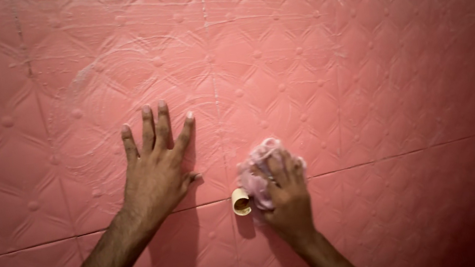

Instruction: The person sprays a cleaning solution onto tiled bathroom walls and scrubs them with a pink loofah. They repeatedly spray and wipe sections of the wall, focusing on both the white and pink tiles.

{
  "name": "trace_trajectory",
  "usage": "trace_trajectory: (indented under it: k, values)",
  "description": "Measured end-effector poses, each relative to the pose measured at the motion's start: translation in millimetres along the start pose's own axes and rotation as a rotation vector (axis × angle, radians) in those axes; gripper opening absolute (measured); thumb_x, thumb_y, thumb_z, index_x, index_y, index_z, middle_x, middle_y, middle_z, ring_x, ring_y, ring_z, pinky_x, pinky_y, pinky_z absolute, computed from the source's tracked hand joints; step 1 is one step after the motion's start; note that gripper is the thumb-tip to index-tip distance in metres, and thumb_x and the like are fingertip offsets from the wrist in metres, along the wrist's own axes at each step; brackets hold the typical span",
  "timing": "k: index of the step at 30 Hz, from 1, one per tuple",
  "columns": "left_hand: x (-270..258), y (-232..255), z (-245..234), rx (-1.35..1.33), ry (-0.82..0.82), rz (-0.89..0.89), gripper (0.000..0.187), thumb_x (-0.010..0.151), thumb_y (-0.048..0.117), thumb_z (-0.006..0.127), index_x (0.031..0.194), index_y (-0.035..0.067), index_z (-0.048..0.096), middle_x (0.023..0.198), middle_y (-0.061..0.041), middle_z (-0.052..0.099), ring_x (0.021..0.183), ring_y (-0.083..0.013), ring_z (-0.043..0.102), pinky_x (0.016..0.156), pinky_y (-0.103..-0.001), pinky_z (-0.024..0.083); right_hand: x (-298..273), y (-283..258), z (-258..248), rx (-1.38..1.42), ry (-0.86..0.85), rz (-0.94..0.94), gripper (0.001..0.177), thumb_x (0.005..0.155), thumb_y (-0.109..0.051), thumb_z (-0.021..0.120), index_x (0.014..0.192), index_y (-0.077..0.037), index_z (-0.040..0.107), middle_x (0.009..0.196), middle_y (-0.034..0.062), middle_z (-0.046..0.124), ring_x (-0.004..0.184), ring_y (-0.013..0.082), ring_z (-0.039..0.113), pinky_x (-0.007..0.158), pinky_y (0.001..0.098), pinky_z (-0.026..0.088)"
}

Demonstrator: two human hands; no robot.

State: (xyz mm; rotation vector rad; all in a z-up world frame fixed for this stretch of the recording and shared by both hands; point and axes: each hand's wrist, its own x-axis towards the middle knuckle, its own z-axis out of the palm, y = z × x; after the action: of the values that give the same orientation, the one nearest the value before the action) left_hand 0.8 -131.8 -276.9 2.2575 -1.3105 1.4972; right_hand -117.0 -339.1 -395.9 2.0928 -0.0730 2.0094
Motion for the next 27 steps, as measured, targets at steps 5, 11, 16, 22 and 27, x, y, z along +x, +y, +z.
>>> trace_trajectory:
  k: [5,11,16,22,27]
  values:
    - [0.8,-0.8,5.0,0.022,0.009,0.011,0.117,0.073,0.058,0.077,0.165,0.022,0.014,0.169,-0.028,0.0,0.152,-0.0464,0.0,0.113,-0.076,0.01,43.1,4.3,8.8,0.042,-0.044,-0.232,0.057,0.087,-0.038,0.08,0.137,-0.013,0.069,0.153,0.0092,0.055,0.149,0.0378,0.042,0.121,0.0626,0.033]
    - [-0.6,-3.3,14.6,0.006,0.079,0.01,0.116,0.07,0.059,0.074,0.165,0.025,0.017,0.165,-0.026,0.002,0.154,-0.0447,0.001,0.115,-0.077,0.009,124.4,61.5,16.5,0.031,0.082,-0.294,0.051,0.093,-0.044,0.081,0.125,-0.007,0.067,0.156,0.0184,0.049,0.149,0.0415,0.038,0.121,0.0634,0.035]
    - [-1.7,-6.4,20.5,-0.038,0.124,0.033,0.113,0.07,0.058,0.071,0.164,0.025,0.018,0.167,-0.026,0.003,0.154,-0.0453,0.002,0.114,-0.078,0.008,109.6,116.1,-1.6,-0.158,0.162,-0.017,0.058,0.095,-0.038,0.081,0.136,-0.002,0.063,0.16,0.0138,0.047,0.15,0.043,0.036,0.12,0.0587,0.041]
    - [-0.5,-7.7,26.9,-0.06,0.134,0.048,0.116,0.069,0.056,0.072,0.165,0.023,0.015,0.165,-0.027,-0.001,0.154,-0.0466,-0.003,0.113,-0.081,0.006,6.4,75.9,-11.6,0.042,0.082,0.405,0.073,0.087,-0.031,0.079,0.144,0.003,0.048,0.156,0.0206,0.037,0.144,0.0458,0.036,0.106,0.0551,0.049]
    - [2.1,-8.1,31.3,-0.067,0.12,0.038,0.117,0.068,0.054,0.072,0.165,0.025,0.014,0.166,-0.026,-0.004,0.155,-0.046,-0.006,0.112,-0.082,0.005,-25.3,45.6,-17.7,-0.003,0.028,0.254,0.069,0.082,-0.027,0.077,0.142,0.0,0.054,0.154,0.0205,0.043,0.144,0.0468,0.038,0.109,0.0616,0.043]
